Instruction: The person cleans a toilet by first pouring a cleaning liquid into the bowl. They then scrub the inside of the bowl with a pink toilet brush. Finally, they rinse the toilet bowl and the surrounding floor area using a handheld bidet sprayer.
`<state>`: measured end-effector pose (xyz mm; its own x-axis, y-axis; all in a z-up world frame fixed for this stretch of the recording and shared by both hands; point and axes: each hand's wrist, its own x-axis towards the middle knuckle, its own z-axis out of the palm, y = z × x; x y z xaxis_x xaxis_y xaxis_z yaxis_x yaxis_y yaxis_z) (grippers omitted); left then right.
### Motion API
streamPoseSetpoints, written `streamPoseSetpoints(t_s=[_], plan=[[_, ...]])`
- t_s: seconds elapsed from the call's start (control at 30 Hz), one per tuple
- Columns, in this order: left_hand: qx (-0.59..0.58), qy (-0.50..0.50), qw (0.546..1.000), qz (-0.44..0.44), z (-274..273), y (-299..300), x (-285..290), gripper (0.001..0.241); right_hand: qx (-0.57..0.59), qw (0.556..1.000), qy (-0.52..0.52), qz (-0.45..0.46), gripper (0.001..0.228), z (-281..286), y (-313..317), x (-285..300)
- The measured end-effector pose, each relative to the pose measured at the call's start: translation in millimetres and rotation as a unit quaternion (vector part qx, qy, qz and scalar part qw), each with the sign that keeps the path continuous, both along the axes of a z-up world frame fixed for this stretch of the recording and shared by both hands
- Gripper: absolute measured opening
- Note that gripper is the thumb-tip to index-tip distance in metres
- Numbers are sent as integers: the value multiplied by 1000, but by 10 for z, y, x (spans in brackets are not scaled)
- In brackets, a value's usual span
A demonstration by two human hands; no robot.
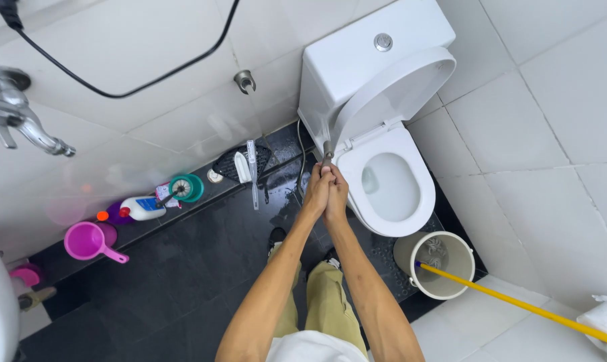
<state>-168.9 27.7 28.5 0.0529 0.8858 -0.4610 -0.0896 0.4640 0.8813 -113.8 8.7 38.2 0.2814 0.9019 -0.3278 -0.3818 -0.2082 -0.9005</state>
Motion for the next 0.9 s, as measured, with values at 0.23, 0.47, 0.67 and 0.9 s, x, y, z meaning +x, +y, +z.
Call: streamPoseSetpoints(t_s=[0.23, 0.47, 0.67, 0.9], plan=[[23, -14, 1000, 13, 6, 184, -314, 44, 7, 1000, -11, -1, 31, -2, 198, -336], [2, -18, 1000, 18, 191, 374, -468, 44, -7, 998, -61, 29, 29, 178, 386, -490], [44, -16, 999, 17, 347, 486, -503, 48, 52, 997, -44, 19, 28, 334, 509, -526], [21, 21, 999, 22, 203, 556, -539, 53, 1, 999, -26, 40, 25, 414, 557, -559]])
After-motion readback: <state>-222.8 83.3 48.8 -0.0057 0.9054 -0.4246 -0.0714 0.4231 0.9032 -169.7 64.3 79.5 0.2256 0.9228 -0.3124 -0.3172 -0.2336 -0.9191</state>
